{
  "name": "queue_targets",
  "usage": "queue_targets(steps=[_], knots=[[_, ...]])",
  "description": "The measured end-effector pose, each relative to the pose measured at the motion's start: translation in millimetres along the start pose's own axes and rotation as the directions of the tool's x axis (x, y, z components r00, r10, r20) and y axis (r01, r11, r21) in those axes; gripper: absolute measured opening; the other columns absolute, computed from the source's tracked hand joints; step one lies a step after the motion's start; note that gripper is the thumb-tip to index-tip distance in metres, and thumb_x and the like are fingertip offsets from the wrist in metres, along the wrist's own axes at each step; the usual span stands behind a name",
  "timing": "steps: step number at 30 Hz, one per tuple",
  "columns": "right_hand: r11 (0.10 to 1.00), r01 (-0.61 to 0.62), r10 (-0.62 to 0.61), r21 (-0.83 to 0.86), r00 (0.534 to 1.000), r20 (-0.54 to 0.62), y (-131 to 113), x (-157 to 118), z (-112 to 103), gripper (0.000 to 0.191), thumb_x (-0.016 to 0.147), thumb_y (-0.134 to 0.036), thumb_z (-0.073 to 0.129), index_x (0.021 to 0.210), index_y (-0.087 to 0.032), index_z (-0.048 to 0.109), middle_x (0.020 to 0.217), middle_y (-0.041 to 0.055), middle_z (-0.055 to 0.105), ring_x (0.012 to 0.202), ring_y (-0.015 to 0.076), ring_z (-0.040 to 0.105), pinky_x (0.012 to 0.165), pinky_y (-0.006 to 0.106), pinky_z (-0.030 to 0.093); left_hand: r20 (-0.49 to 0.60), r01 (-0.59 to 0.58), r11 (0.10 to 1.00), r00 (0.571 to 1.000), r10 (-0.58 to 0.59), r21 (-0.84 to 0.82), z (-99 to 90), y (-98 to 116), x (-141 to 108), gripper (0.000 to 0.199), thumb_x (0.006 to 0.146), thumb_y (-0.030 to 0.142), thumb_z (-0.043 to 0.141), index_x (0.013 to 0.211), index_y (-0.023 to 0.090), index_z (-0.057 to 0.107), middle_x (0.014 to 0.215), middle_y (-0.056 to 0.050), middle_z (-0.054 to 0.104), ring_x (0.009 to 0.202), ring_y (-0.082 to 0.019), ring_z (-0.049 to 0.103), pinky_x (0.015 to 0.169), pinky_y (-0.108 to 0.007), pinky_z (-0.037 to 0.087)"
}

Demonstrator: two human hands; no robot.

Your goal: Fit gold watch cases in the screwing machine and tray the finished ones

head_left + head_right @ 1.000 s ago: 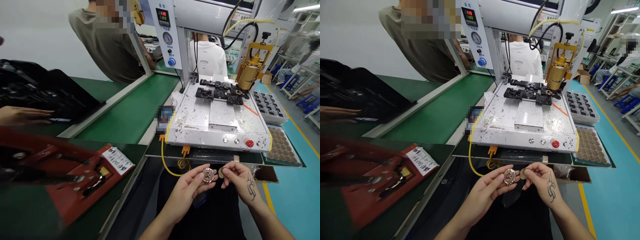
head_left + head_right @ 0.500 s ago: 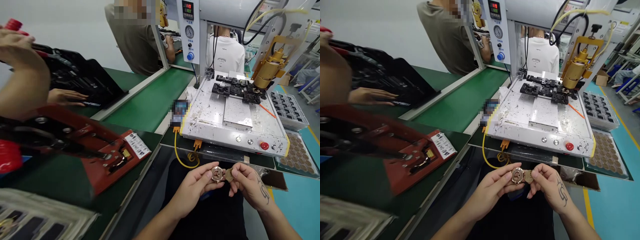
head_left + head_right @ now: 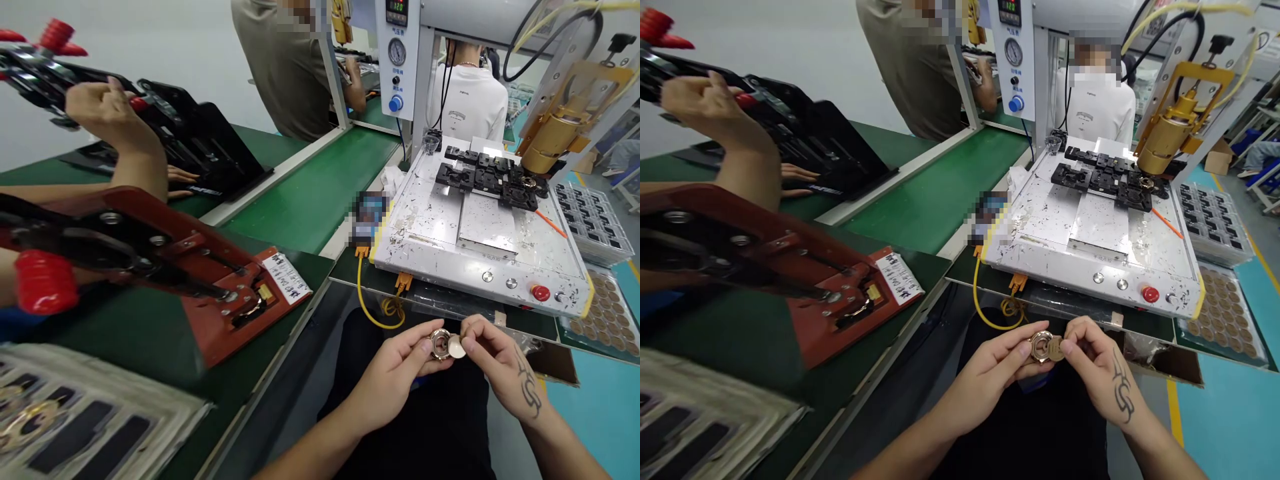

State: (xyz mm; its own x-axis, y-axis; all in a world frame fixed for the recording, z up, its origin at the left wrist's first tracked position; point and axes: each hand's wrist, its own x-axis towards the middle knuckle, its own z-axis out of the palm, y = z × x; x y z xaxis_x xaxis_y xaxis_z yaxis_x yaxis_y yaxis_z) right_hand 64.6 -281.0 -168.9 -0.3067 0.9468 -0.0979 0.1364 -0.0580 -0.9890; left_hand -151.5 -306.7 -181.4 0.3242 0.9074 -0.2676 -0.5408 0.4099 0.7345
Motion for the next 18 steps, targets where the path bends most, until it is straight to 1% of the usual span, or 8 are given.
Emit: queue_targets(steps=[2,4,7,10,18], knots=[[0.998,0.036,-0.036,-0.052,0.999,-0.006,-3.6,1.2,4.3,0.028,0.105,-0.045,0.068,0.087,-0.023,0.065,0.112,0.0041,0.062,0.101,0.0205,0.059,0.089,0.031,0.046,0.008,-0.026,0.999,1.0,0.025,0.036,1.0,-0.7,-1.2,0.056,0.095,0.051,0.082,0.14,0.019,0.076,0.129,-0.013,0.082,0.125,-0.034,0.075,0.112,-0.049,0.061],[0.997,0.03,-0.03,-0.075,1.0,0.005,-6.3,1.8,8.4,0.026,0.105,-0.044,0.068,0.089,-0.024,0.066,0.12,0.0048,0.063,0.106,0.0214,0.06,0.092,0.031,0.047,0.017,-0.045,0.997,0.999,0.044,0.065,1.8,-1.3,-2.4,0.055,0.097,0.052,0.08,0.141,0.02,0.075,0.131,-0.013,0.081,0.127,-0.034,0.074,0.113,-0.05,0.061],[0.995,0.034,-0.031,-0.091,0.999,0.029,-9.4,2.2,13.0,0.026,0.105,-0.044,0.067,0.087,-0.024,0.065,0.115,0.0043,0.065,0.103,0.0215,0.062,0.092,0.031,0.048,0.025,-0.061,0.994,0.998,0.059,0.094,2.7,-2.2,-4.3,0.054,0.099,0.051,0.077,0.143,0.02,0.073,0.136,-0.013,0.079,0.13,-0.035,0.073,0.115,-0.05,0.06],[0.994,0.044,-0.042,-0.097,0.999,0.027,-11.0,2.3,15.1,0.027,0.105,-0.043,0.067,0.086,-0.024,0.065,0.112,0.0038,0.065,0.101,0.0211,0.062,0.09,0.03,0.049,0.031,-0.063,0.992,0.998,0.06,0.105,3.3,-2.3,-5.4,0.054,0.1,0.051,0.076,0.145,0.021,0.073,0.14,-0.013,0.077,0.13,-0.035,0.073,0.116,-0.05,0.059],[0.994,0.037,-0.036,-0.1,0.999,0.016,-8.7,-0.3,15.3,0.026,0.106,-0.043,0.066,0.088,-0.024,0.065,0.115,0.0044,0.065,0.103,0.0216,0.062,0.091,0.031,0.049,0.036,-0.063,0.99,0.998,0.059,0.13,6.5,-1.1,-5.4,0.056,0.1,0.054,0.074,0.146,0.021,0.071,0.145,-0.013,0.074,0.126,-0.033,0.075,0.116,-0.05,0.058]])
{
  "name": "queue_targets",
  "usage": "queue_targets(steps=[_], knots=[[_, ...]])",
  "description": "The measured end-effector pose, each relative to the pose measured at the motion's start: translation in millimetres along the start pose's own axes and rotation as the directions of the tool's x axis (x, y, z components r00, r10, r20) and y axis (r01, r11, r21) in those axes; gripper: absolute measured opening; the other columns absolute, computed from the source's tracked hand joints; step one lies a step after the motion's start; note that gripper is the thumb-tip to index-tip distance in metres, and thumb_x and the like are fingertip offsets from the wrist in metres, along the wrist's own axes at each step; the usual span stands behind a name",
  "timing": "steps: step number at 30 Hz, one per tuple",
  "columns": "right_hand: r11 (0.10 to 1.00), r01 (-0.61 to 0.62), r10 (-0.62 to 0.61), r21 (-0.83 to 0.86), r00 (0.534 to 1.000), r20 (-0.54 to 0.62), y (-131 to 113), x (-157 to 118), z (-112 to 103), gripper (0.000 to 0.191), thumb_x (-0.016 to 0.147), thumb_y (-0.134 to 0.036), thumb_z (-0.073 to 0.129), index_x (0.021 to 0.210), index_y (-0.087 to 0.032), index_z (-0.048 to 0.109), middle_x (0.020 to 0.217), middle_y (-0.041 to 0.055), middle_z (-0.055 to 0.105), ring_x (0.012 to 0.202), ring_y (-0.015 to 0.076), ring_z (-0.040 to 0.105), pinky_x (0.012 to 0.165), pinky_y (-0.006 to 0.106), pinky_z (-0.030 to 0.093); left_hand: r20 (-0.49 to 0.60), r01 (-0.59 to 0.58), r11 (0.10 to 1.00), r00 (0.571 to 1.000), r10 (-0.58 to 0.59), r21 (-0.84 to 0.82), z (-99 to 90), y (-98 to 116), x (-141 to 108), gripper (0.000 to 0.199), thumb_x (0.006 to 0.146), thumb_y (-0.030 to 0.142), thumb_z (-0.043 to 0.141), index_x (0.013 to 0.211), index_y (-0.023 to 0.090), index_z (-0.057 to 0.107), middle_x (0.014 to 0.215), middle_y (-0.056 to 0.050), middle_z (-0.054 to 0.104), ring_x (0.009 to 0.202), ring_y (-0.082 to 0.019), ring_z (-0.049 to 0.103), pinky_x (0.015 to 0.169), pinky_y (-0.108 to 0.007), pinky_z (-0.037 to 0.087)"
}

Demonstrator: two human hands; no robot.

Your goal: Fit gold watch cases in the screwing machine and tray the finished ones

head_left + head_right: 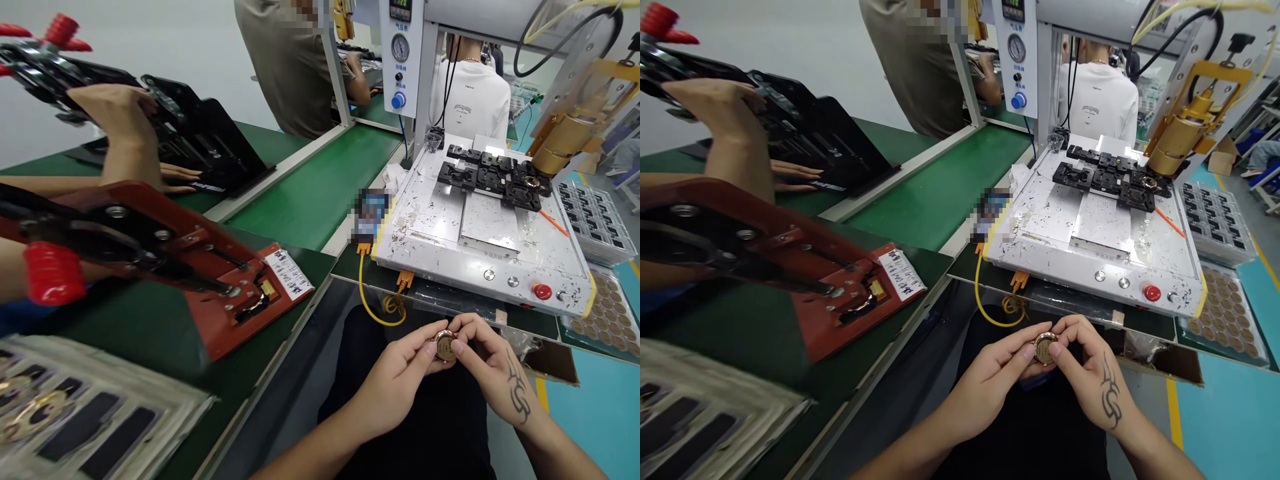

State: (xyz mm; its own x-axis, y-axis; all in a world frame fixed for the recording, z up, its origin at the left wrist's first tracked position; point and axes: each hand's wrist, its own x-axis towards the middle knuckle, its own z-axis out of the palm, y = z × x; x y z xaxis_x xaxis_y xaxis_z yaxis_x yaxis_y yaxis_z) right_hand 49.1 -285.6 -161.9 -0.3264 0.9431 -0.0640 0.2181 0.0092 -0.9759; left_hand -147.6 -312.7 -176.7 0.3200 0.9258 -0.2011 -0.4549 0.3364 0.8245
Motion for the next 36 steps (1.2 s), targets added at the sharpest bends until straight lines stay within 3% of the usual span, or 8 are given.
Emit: queue_targets(steps=[13,19,23,25,28,30,33,36], knots=[[0.995,0.059,-0.066,-0.082,0.995,-0.079,5.1,-4.4,7.2,0.023,0.106,-0.039,0.065,0.088,-0.025,0.064,0.115,0.0072,0.065,0.103,0.0239,0.064,0.086,0.034,0.054,-0.013,-0.025,0.995,1.0,0.026,0.1,4.9,-6.0,-2.9,0.054,0.102,0.05,0.072,0.148,0.023,0.07,0.146,-0.012,0.073,0.129,-0.033,0.073,0.118,-0.049,0.057],[0.933,0.171,-0.236,-0.316,0.954,-0.183,19.0,-10.6,11.6,0.008,0.105,-0.03,0.066,0.1,-0.026,0.062,0.114,0.0088,0.062,0.102,0.0256,0.064,0.081,0.035,0.055,-0.058,-0.13,0.911,0.985,0.165,0.39,1.2,-15.6,-4.9,0.048,0.106,0.036,0.064,0.151,0.019,0.067,0.139,-0.016,0.077,0.12,-0.031,0.078,0.109,-0.044,0.062],[0.89,0.277,-0.301,-0.363,0.953,-0.012,19.3,-3.3,8.5,0.017,0.107,-0.027,0.061,0.123,-0.028,0.068,0.116,0.0097,0.065,0.105,0.0267,0.064,0.093,0.04,0.055,0.03,-0.176,0.792,0.98,0.195,0.584,-6.3,-4.8,-4.5,0.053,0.109,0.031,0.058,0.161,0.019,0.055,0.135,-0.015,0.078,0.115,-0.029,0.079,0.107,-0.043,0.061],[0.9,0.304,-0.311,-0.313,0.95,0.029,16.3,2.8,7.8,0.014,0.108,-0.029,0.061,0.116,-0.027,0.071,0.111,0.009,0.067,0.101,0.0259,0.065,0.091,0.039,0.055,0.034,-0.176,0.799,0.981,0.192,0.575,-8.6,3.4,-3.7,0.055,0.109,0.031,0.058,0.162,0.02,0.051,0.138,-0.015,0.077,0.12,-0.028,0.077,0.109,-0.043,0.06],[0.982,0.156,-0.163,-0.109,0.985,-0.058,12.0,10.9,10.8,0.02,0.105,-0.043,0.068,0.099,-0.025,0.07,0.092,0.0045,0.067,0.08,0.0207,0.061,0.072,0.033,0.053,-0.072,-0.166,0.889,0.974,0.216,0.426,-9.1,11.8,-2.1,0.054,0.103,0.032,0.069,0.154,0.023,0.055,0.139,-0.014,0.074,0.118,-0.026,0.077,0.105,-0.039,0.062],[0.996,0.022,-0.016,0.086,0.997,-0.072,10.5,14.7,15.7,0.031,0.1,-0.054,0.073,0.095,-0.023,0.067,0.082,0.0012,0.065,0.069,0.0167,0.056,0.062,0.029,0.048,-0.145,-0.145,0.925,0.968,0.206,0.351,-8.6,13.2,-1.5,0.042,0.098,0.033,0.077,0.136,0.021,0.065,0.122,-0.011,0.078,0.103,-0.024,0.079,0.094,-0.035,0.065],[0.963,-0.086,0.095,0.255,0.995,-0.022,9.0,17.8,24.6,0.043,0.093,-0.063,0.079,0.096,-0.022,0.067,0.077,-0.0004,0.064,0.062,0.0135,0.053,0.056,0.025,0.044,-0.189,-0.127,0.922,0.96,0.207,0.366,-8.2,12.3,-2.4,0.024,0.096,0.037,0.078,0.107,0.018,0.071,0.09,-0.005,0.076,0.08,-0.02,0.075,0.077,-0.031,0.063],[0.953,-0.11,0.12,0.283,0.993,-0.017,6.6,18.7,31.8,0.048,0.088,-0.066,0.082,0.096,-0.021,0.068,0.075,-0.001,0.063,0.059,0.0125,0.053,0.054,0.025,0.043,-0.203,-0.148,0.883,0.944,0.261,0.446,-7.8,12.8,-5.5,0.021,0.097,0.037,0.077,0.104,0.018,0.072,0.089,-0.005,0.076,0.08,-0.02,0.074,0.078,-0.032,0.061]])
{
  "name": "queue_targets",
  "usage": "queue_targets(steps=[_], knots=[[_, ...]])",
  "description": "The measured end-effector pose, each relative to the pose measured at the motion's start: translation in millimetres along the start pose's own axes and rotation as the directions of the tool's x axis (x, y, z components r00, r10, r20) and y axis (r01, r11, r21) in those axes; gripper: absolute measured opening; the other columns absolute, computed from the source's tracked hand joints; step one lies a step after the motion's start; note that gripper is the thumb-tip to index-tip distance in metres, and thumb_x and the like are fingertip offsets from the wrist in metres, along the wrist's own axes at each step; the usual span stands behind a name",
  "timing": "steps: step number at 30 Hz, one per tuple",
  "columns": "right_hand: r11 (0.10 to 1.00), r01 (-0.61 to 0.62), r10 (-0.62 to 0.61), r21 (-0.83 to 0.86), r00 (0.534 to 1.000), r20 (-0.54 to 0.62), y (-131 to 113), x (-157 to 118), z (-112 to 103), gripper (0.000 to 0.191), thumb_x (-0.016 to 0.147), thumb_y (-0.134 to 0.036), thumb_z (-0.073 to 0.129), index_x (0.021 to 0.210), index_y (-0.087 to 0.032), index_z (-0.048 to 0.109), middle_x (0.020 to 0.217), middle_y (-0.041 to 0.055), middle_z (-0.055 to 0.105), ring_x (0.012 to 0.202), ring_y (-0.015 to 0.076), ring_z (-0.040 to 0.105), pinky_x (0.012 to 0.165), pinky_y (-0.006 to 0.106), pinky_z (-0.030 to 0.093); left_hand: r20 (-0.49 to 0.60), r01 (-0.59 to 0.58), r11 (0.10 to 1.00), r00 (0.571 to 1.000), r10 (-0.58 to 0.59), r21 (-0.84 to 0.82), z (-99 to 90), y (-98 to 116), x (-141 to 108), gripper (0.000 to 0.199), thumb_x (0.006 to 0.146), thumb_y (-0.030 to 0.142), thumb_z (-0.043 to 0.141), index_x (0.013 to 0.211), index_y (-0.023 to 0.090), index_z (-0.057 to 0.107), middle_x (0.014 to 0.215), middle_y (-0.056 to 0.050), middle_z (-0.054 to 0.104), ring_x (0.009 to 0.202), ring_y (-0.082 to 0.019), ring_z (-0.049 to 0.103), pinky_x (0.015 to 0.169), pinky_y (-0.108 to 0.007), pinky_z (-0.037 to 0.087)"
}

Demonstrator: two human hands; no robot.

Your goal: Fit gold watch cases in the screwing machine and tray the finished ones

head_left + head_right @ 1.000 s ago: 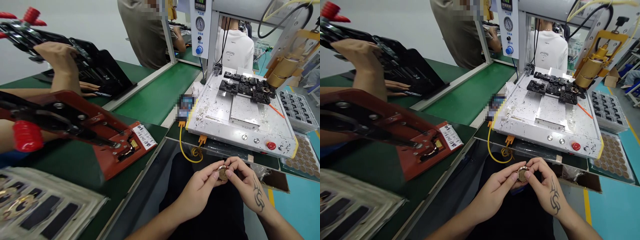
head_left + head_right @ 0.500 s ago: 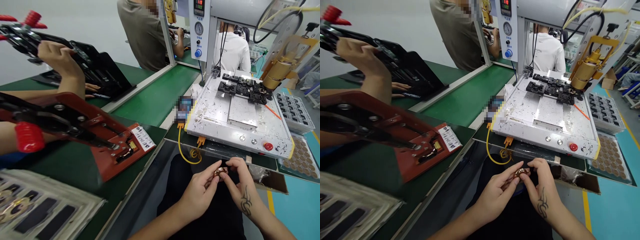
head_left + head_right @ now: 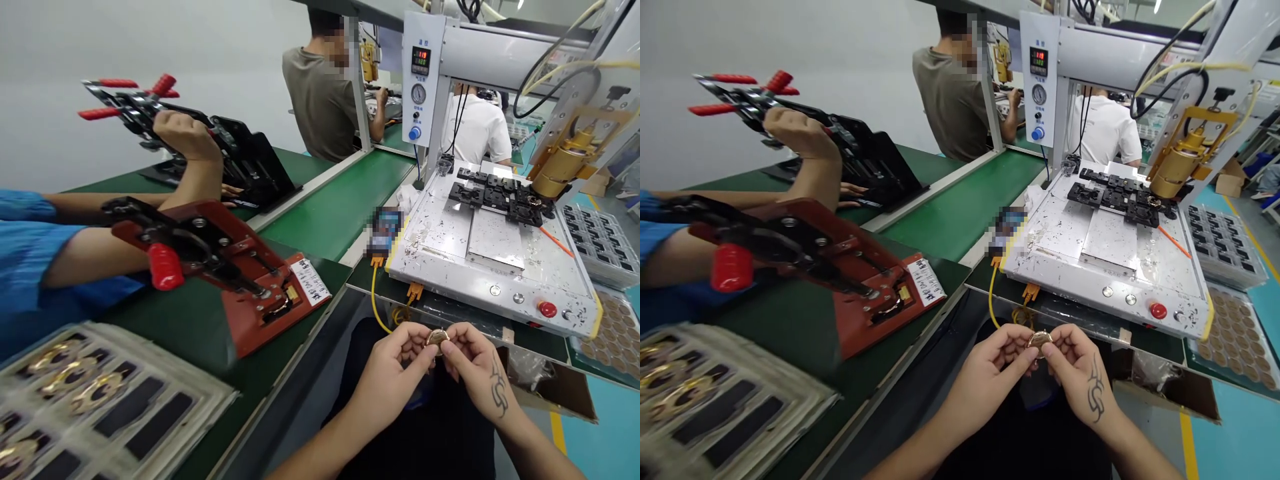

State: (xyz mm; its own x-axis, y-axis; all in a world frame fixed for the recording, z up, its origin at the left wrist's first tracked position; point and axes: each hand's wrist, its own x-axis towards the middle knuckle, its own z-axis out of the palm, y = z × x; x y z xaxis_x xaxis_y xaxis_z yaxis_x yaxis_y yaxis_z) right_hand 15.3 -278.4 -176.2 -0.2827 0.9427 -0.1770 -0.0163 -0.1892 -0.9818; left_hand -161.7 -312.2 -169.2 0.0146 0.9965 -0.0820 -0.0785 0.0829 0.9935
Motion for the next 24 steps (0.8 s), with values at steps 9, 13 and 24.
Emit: queue_targets(steps=[9,13,24], knots=[[0.998,0.042,-0.041,-0.04,0.998,0.041,2.3,-1.5,4.3,0.042,0.094,-0.06,0.08,0.091,-0.021,0.063,0.07,-0.0026,0.062,0.058,0.0119,0.053,0.053,0.025,0.041,-0.007,-0.029,0.995,1.0,0.03,0.094,-4.8,4.8,-5.5,0.02,0.1,0.038,0.071,0.099,0.019,0.066,0.086,-0.003,0.071,0.078,-0.018,0.069,0.074,-0.029,0.055],[0.988,0.095,-0.081,-0.125,0.99,0.115,-3.4,2.4,-2.1,0.033,0.096,-0.051,0.08,0.103,-0.022,0.068,0.08,0.0005,0.069,0.063,0.0142,0.06,0.057,0.027,0.05,-0.007,-0.04,0.994,0.999,0.041,0.101,-8.7,7.3,-5.3,0.018,0.1,0.036,0.069,0.098,0.019,0.065,0.085,-0.002,0.068,0.076,-0.017,0.066,0.074,-0.029,0.053],[0.448,0.778,-0.591,-0.44,0.627,0.507,-21.6,24.2,1.2,0.047,0.101,-0.018,0.068,0.146,-0.031,0.065,0.122,0.0117,0.078,0.101,0.0285,0.077,0.087,0.041,0.064,0.037,-0.196,0.888,0.979,0.199,0.417,-30.8,51.5,-20.4,0.011,0.098,0.026,0.069,0.107,0.021,0.07,0.098,-0.004,0.075,0.083,-0.019,0.069,0.074,-0.028,0.053]])
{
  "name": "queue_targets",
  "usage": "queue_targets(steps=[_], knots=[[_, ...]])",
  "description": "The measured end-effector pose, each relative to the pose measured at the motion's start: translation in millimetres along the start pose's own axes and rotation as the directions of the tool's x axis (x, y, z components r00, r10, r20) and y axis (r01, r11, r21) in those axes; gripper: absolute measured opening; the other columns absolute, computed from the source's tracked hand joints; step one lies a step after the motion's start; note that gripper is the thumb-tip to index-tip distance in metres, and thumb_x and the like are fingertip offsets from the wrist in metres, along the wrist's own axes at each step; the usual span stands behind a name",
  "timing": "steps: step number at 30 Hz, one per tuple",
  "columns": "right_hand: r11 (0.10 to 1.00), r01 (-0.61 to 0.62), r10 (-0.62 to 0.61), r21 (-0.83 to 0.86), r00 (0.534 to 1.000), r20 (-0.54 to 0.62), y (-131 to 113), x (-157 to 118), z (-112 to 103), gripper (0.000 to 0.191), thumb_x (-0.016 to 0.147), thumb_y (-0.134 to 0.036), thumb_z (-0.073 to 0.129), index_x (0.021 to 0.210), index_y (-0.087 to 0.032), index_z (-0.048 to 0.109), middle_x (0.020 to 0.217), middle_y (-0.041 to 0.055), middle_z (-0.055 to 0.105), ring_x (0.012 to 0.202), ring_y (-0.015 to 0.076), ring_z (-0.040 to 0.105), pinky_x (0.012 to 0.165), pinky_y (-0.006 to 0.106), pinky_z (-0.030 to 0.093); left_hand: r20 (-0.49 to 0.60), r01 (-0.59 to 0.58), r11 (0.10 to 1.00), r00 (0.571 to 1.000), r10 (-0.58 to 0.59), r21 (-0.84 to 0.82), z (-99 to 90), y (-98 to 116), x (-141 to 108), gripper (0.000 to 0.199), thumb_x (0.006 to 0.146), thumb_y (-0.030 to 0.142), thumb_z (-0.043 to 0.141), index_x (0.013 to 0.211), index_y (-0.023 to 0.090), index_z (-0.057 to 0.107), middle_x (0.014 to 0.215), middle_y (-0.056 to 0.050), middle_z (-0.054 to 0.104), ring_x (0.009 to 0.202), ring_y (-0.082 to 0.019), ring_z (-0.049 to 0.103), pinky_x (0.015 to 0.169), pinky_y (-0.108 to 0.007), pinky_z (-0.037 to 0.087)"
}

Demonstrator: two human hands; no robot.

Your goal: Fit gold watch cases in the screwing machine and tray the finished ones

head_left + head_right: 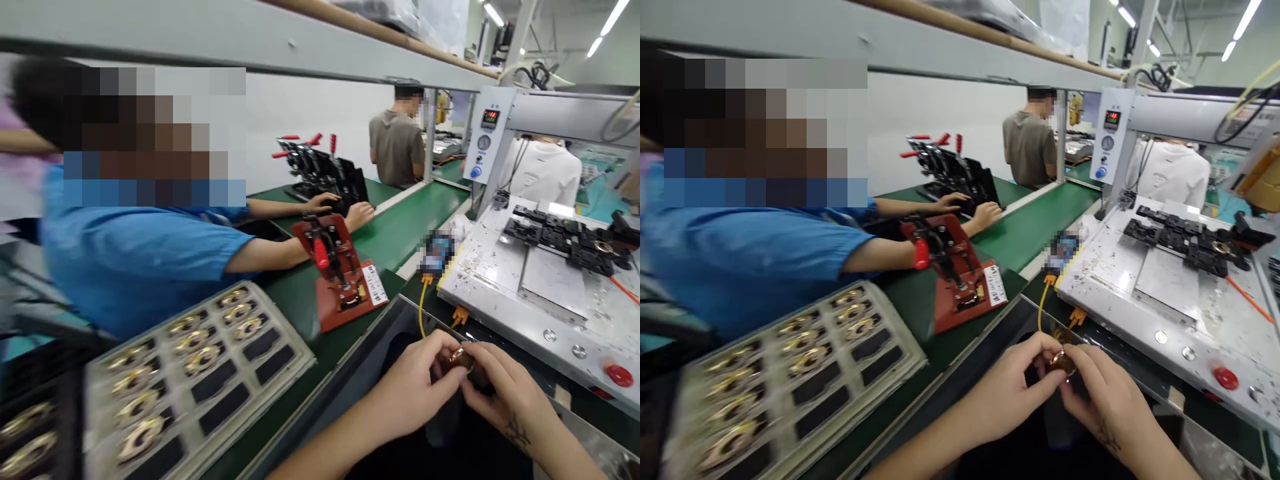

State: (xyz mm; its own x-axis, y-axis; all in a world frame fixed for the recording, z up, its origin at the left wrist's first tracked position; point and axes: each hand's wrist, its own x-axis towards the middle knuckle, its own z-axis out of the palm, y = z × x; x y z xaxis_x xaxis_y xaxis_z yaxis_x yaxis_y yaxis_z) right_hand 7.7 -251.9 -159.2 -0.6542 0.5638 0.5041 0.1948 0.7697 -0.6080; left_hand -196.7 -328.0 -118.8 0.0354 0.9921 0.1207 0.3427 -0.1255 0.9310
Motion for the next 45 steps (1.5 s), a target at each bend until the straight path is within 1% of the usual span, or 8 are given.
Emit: queue_targets(steps=[3,7,11,19,23,26,31,45], knots=[[0.999,0.04,-0.037,0.036,0.997,-0.069,0.2,16.4,3.2,0.043,0.096,-0.019,0.073,0.137,-0.032,0.069,0.106,0.0074,0.079,0.08,0.0241,0.074,0.071,0.036,0.063,-0.112,-0.193,0.95,0.968,0.225,0.245,-55.8,30.0,3.2,0.02,0.099,0.032,0.074,0.117,0.023,0.073,0.121,-0.01,0.077,0.109,-0.025,0.072,0.096,-0.034,0.054],[0.993,-0.026,0.04,0.114,0.991,-0.126,-1.5,32.5,5.9,0.037,0.091,-0.023,0.076,0.126,-0.03,0.071,0.094,0.005,0.075,0.069,0.021,0.066,0.062,0.034,0.058,-0.236,-0.378,0.685,0.743,0.626,0.623,-136.5,43.0,12.1,0.017,0.103,0.028,0.064,0.09,0.021,0.073,0.09,-0.009,0.076,0.09,-0.024,0.069,0.091,-0.038,0.052],[0.944,-0.143,0.185,0.297,0.976,-0.118,2.1,39.4,10.2,0.034,0.092,-0.034,0.079,0.125,-0.027,0.073,0.098,0.0072,0.077,0.076,0.0231,0.07,0.064,0.033,0.06,-0.033,-0.382,0.513,0.777,0.628,0.769,-175.5,27.2,18.2,0.047,0.103,0.028,0.061,0.058,0.024,0.05,0.056,0.001,0.05,0.058,-0.018,0.047,0.066,-0.033,0.041],[0.82,-0.265,0.249,0.508,0.963,0.101,8.2,94.2,33.9,0.04,0.09,-0.044,0.085,0.123,-0.023,0.075,0.106,0.0099,0.079,0.083,0.0228,0.074,0.072,0.033,0.064,-0.558,-0.261,0.795,0.593,0.58,0.548,-227.1,69.9,57.1,0.037,0.106,0.044,0.06,0.077,0.022,0.056,0.073,0.001,0.061,0.07,-0.017,0.06,0.071,-0.029,0.047],[0.827,-0.243,0.187,0.507,0.969,0.16,12.6,117.9,61.9,0.036,0.095,-0.042,0.079,0.124,-0.022,0.072,0.104,0.0086,0.077,0.084,0.0215,0.072,0.072,0.032,0.061,-0.703,-0.065,0.91,0.613,0.36,0.409,-266.2,52.5,51.8,0.021,0.104,0.041,0.056,0.108,0.021,0.06,0.105,-0.007,0.074,0.097,-0.022,0.071,0.087,-0.033,0.054],[0.848,-0.229,0.146,0.477,0.968,0.204,23.2,125.6,80.6,0.032,0.095,-0.039,0.077,0.121,-0.021,0.071,0.099,0.007,0.076,0.078,0.0199,0.069,0.067,0.03,0.057,-0.731,0.158,0.904,0.651,0.207,0.397,-260.3,5.8,14.9,0.024,0.102,0.04,0.054,0.107,0.019,0.064,0.11,-0.01,0.076,0.105,-0.026,0.07,0.091,-0.036,0.053],[0.864,-0.203,0.111,0.461,0.97,0.218,34.7,151.7,123.2,0.03,0.09,-0.037,0.076,0.114,-0.02,0.07,0.087,0.0026,0.07,0.069,0.017,0.062,0.063,0.028,0.052,-0.444,0.352,0.875,0.877,-0.184,0.333,-204.9,-77.0,-26.3,0.011,0.081,0.028,0.072,0.073,0.02,0.075,0.061,0.0,0.073,0.058,-0.021,0.07,0.061,-0.028,0.051],[0.944,-0.036,-0.079,0.329,0.94,0.331,73.1,196.9,198.1,0.023,0.097,-0.036,0.076,0.109,-0.017,0.068,0.08,-0.0026,0.064,0.063,0.0126,0.059,0.062,0.027,0.052,-0.415,0.387,0.861,0.879,-0.236,0.329,-178.0,-130.1,4.4,0.025,0.073,0.021,0.079,0.098,0.018,0.079,0.073,0.001,0.072,0.071,-0.021,0.067,0.064,-0.027,0.045]])
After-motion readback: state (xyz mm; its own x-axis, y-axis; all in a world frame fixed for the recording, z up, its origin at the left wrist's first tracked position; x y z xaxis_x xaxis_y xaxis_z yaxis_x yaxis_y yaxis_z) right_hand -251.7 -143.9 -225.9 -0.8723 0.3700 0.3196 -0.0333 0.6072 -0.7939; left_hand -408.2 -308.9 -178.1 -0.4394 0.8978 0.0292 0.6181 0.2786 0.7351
